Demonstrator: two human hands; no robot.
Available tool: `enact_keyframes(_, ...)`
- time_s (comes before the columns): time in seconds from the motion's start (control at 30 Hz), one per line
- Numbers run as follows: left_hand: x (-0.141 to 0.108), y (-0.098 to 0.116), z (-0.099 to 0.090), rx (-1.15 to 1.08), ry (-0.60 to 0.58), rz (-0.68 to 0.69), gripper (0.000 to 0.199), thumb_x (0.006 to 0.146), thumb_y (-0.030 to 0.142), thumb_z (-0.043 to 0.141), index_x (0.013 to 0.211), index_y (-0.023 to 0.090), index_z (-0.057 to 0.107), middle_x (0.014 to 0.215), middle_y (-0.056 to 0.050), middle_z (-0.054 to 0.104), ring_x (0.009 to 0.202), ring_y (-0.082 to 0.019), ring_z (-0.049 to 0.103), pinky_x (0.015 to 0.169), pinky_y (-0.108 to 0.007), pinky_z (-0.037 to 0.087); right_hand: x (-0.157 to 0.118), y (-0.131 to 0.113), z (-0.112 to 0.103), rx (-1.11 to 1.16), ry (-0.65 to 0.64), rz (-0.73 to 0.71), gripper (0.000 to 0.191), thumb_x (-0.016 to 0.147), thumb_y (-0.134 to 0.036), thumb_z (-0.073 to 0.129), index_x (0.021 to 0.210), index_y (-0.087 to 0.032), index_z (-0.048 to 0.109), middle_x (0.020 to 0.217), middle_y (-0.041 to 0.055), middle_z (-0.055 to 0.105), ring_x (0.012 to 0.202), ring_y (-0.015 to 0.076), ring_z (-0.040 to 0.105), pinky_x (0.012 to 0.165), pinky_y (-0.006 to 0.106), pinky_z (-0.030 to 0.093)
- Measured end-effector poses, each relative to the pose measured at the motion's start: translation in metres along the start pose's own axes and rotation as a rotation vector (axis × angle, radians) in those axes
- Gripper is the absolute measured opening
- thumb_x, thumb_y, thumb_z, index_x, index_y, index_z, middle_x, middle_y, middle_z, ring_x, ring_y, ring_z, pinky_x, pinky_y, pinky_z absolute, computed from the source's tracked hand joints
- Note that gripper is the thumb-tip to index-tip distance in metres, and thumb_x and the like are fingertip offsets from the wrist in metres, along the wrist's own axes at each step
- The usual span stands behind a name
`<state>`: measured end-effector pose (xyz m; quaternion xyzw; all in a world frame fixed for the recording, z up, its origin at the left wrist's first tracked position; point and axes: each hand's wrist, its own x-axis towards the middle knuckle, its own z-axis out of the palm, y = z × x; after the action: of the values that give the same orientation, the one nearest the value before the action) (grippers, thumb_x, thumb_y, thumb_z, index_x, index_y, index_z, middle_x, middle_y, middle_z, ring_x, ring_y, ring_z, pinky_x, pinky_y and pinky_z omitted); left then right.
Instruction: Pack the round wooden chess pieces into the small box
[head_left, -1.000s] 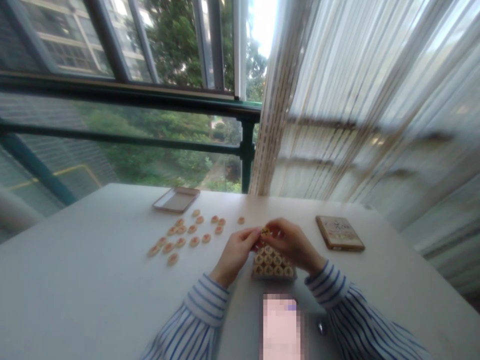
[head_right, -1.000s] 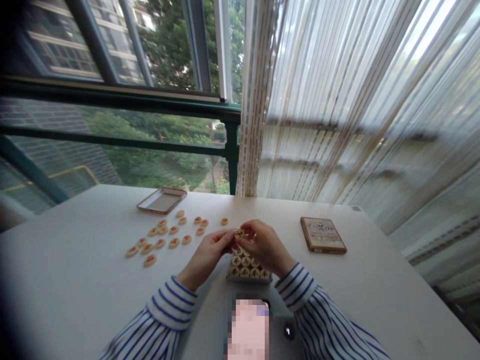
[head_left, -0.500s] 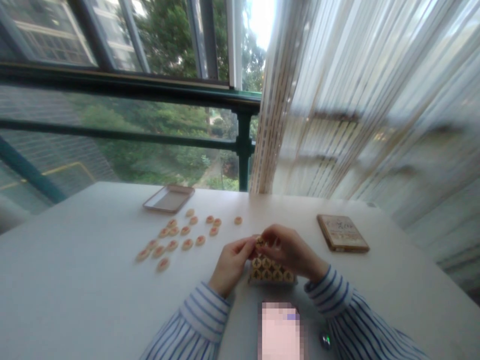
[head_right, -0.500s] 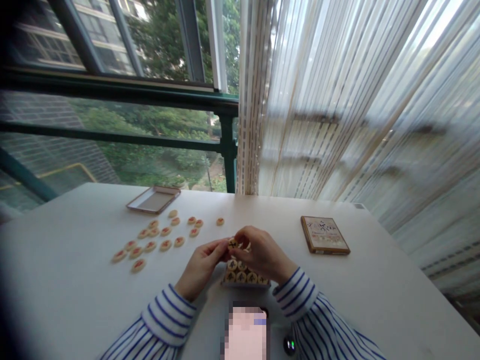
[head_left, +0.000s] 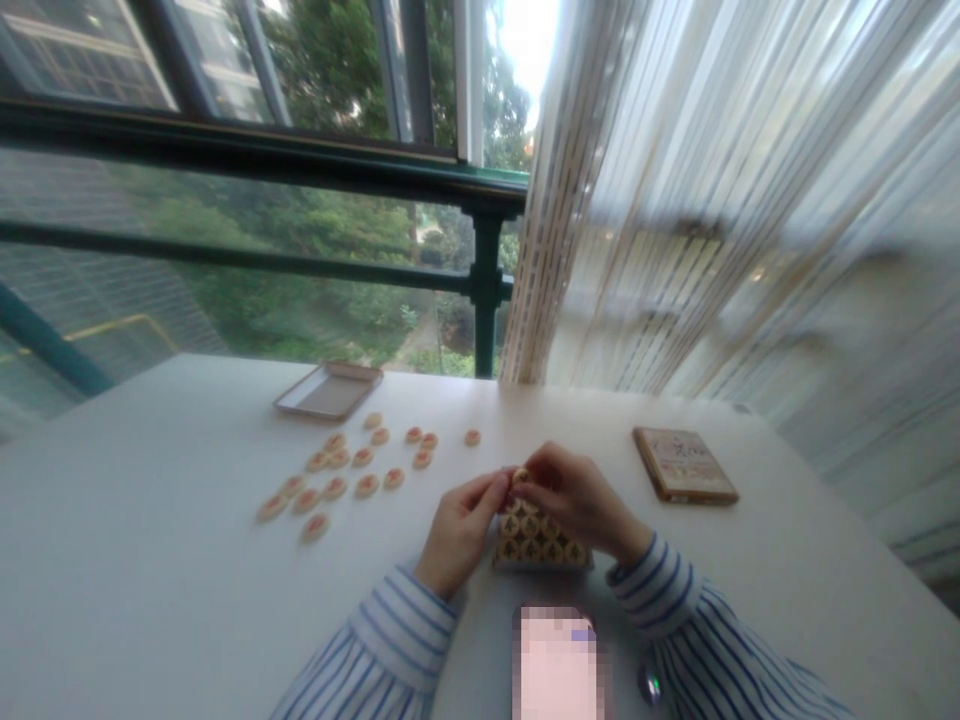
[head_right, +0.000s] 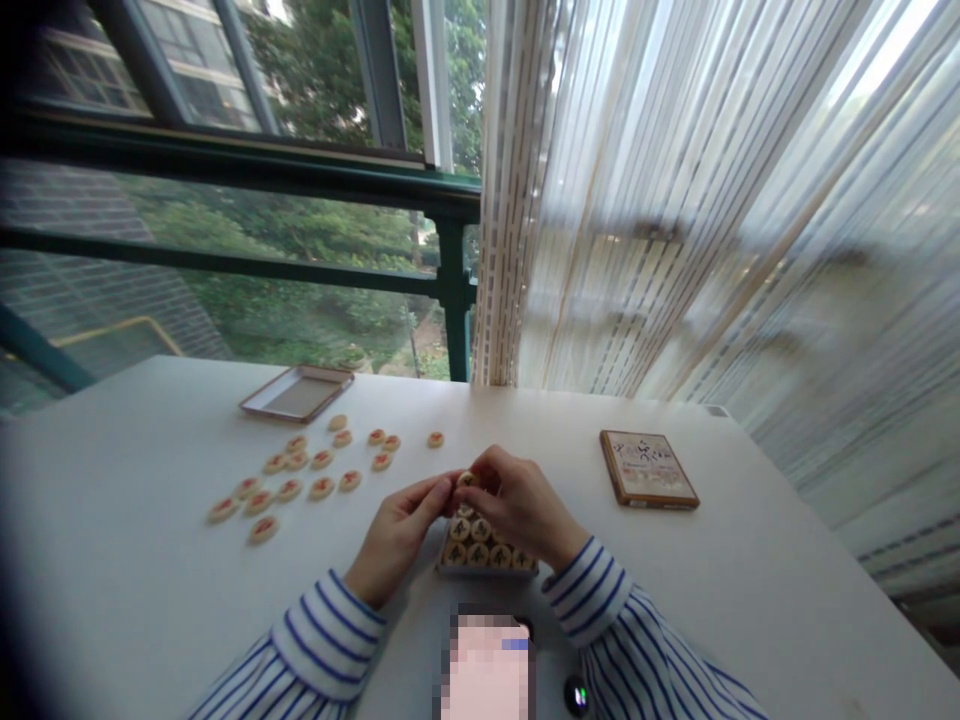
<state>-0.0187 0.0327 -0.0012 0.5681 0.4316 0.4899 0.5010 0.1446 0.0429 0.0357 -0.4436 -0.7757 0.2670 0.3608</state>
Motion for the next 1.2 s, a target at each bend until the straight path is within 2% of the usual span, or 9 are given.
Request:
enact_keyframes(0.17,-0.001,0.001,-0.001,0.003,-0.020,0.006,0.032,0.078,0.033,0.053,0.105,0.018,0.062,0.102,-0.006,0.065,0.084,-0.017,0.060,0.079,-0.029,0.046,0.000,0.000,0.001,0.050,0.022,0.027,0.018,0.075,-0.032,0.057,0.073,-0.017,0.050,0.060,-0.0033,0.055,0.053,0.0072,0.047,0.049,0.018,0.036)
enact_keyframes(0.27,-0.001,0.003,0.000,0.001,-0.030,0.010,0.032,0.077,0.032,0.054,0.105,0.020,0.062,0.107,-0.005,0.064,0.091,-0.018,0.059,0.084,-0.031,0.045,0.000,0.000,0.002,0.041,0.031,0.035,0.020,0.077,-0.035,0.054,0.073,-0.016,0.051,0.061,-0.0025,0.056,0.054,0.0077,0.048,0.049,0.018,0.036)
enact_keyframes(0.47,-0.001,0.004,0.001,-0.029,-0.053,0.017,0.032,0.075,0.029,0.057,0.104,0.019,0.062,0.108,-0.005,0.063,0.100,-0.020,0.057,0.091,-0.033,0.043,0.000,-0.001,0.001,-0.026,0.049,0.026,0.022,0.080,-0.037,0.051,0.070,-0.017,0.051,0.057,-0.0029,0.055,0.051,0.0075,0.047,0.047,0.017,0.034)
enact_keyframes(0.63,-0.001,0.004,0.001,-0.065,-0.045,0.004,0.030,0.074,0.029,0.058,0.102,0.018,0.064,0.107,-0.006,0.064,0.099,-0.020,0.058,0.092,-0.033,0.042,-0.002,-0.003,0.000,-0.102,0.041,-0.005,0.020,0.082,-0.034,0.049,0.072,-0.017,0.052,0.057,-0.0027,0.056,0.051,0.0077,0.048,0.048,0.017,0.033)
enact_keyframes(0.8,0.000,0.004,0.000,-0.059,-0.022,-0.027,0.032,0.073,0.031,0.059,0.101,0.016,0.064,0.106,-0.007,0.064,0.099,-0.022,0.058,0.090,-0.035,0.043,-0.003,-0.005,-0.004,-0.142,-0.020,-0.023,0.017,0.085,-0.029,0.044,0.079,-0.017,0.055,0.064,-0.0003,0.060,0.057,0.0091,0.053,0.052,0.019,0.036)
enact_keyframes(0.93,0.001,0.002,0.000,-0.047,0.024,-0.051,0.035,0.072,0.034,0.059,0.101,0.015,0.064,0.104,-0.008,0.065,0.096,-0.022,0.059,0.087,-0.036,0.045,-0.002,-0.009,-0.008,-0.158,-0.058,-0.090,0.014,0.083,-0.025,0.048,0.089,-0.018,0.058,0.073,0.0007,0.063,0.063,0.0095,0.055,0.058,0.019,0.039)
enact_keyframes(1.07,0.002,0.000,0.000,-0.043,0.046,-0.040,0.036,0.071,0.035,0.060,0.101,0.015,0.064,0.101,-0.008,0.066,0.094,-0.022,0.060,0.084,-0.035,0.047,-0.001,-0.008,-0.008,-0.154,-0.081,-0.158,0.022,0.079,-0.024,0.054,0.100,-0.019,0.058,0.080,0.0019,0.063,0.067,0.0101,0.056,0.063,0.021,0.042)
enact_keyframes(1.2,0.002,0.000,0.001,-0.041,0.064,-0.031,0.036,0.070,0.035,0.061,0.100,0.015,0.064,0.099,-0.008,0.067,0.092,-0.022,0.061,0.083,-0.035,0.047,-0.001,-0.004,-0.007,-0.221,-0.066,-0.188,0.023,0.078,-0.025,0.055,0.100,-0.020,0.058,0.086,0.0041,0.062,0.076,0.0129,0.056,0.070,0.024,0.043)
